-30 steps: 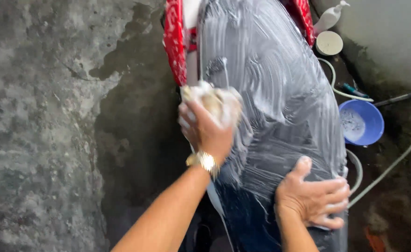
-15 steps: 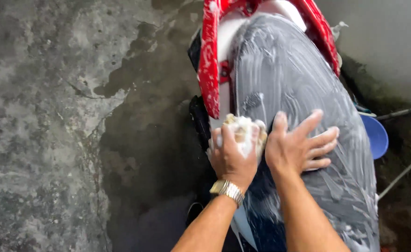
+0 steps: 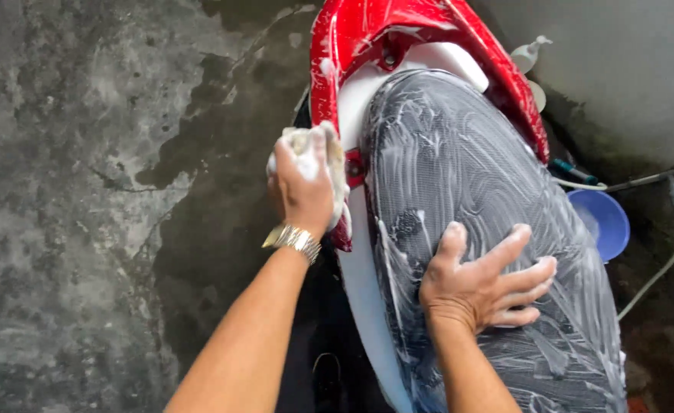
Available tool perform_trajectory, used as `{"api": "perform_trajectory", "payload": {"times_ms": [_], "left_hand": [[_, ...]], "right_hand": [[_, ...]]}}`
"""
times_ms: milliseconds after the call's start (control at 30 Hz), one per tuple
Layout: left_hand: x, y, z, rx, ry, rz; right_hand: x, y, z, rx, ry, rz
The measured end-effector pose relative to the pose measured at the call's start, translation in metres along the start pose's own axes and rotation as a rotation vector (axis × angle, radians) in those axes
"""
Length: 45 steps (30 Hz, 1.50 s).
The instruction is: The person scrubs the rear wheel, tire, and body panels of a white and red scooter using a soapy cloth. They then move to the seat, scrubbing the black surface with the same cloth.
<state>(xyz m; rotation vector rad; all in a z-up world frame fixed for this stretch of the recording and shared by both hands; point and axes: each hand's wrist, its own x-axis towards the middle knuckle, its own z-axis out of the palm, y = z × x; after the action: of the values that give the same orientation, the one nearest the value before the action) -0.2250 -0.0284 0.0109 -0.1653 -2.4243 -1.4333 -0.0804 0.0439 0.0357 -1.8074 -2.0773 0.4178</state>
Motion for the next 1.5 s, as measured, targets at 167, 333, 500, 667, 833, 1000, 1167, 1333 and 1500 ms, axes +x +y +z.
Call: {"api": "perform_trajectory", "payload": {"times_ms": [167, 333, 500, 667, 833, 1000, 1167, 1333, 1500], "left_hand": [[-0.031, 0.018, -0.010, 0.256, 0.015, 0.177], [0.038, -0.020, -0.007, 0.273, -0.258, -0.166], [0.024, -0.001, 0.004, 0.173, -0.155, 0.015], [0.097, -0.001, 0.019, 0.255, -0.266, -0.013], [0.139, 0.009, 0.055, 0.117, -0.316, 0.090], [0.186, 0.037, 0.071, 0.444, -0.366, 0.049], [0.196, 0.065, 0.099, 0.613, -0.522, 0.462], [0.196, 0.095, 0.101, 0.633, -0.604, 0.620], [0.209, 0.069, 0.105, 0.461, -0.438, -0.136]], "right_hand": [[0.000, -0.001, 0.004, -0.060, 0.130, -0.057], [0.001, 0.002, 0.008, -0.093, 0.183, -0.077], [0.003, -0.004, 0.006, -0.058, 0.155, -0.059], [0.001, -0.001, 0.008, -0.110, 0.252, -0.144], [0.002, -0.006, 0.003, -0.075, 0.196, -0.101], [0.001, -0.006, 0.005, -0.107, 0.249, -0.110], [0.006, -0.005, 0.009, -0.147, 0.268, -0.088], [0.009, 0.000, 0.010, -0.125, 0.227, -0.060], [0.006, -0.007, 0.008, -0.115, 0.230, -0.061]]}}
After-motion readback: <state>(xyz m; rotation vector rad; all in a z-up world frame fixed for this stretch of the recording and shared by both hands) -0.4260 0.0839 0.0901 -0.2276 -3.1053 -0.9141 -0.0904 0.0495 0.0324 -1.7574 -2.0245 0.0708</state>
